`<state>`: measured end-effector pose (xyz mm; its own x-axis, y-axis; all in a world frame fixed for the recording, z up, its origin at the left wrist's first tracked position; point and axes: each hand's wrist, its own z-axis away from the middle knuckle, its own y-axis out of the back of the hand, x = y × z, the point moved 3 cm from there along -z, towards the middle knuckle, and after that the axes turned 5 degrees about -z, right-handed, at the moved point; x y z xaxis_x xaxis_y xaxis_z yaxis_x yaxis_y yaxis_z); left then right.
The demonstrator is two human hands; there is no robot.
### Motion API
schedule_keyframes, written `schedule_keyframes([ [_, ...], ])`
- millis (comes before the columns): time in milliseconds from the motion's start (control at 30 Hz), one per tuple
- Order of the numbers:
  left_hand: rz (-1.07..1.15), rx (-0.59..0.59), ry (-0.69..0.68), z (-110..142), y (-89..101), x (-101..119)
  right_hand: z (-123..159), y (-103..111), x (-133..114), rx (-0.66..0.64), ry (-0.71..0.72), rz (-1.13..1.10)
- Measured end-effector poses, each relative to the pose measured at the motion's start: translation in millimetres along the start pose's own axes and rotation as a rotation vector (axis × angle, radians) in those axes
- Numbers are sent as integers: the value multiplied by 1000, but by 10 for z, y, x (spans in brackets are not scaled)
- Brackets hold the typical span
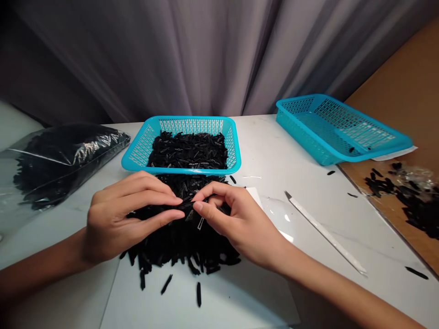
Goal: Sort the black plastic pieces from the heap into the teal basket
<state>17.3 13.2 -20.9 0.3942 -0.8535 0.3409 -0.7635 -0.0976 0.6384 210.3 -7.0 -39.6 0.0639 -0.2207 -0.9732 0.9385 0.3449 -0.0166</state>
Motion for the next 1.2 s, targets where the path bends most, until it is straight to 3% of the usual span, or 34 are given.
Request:
schedule_keyframes([
  [1200,-119,-19,-90,12,33,45,47,-26,86,-62,-78,-203],
])
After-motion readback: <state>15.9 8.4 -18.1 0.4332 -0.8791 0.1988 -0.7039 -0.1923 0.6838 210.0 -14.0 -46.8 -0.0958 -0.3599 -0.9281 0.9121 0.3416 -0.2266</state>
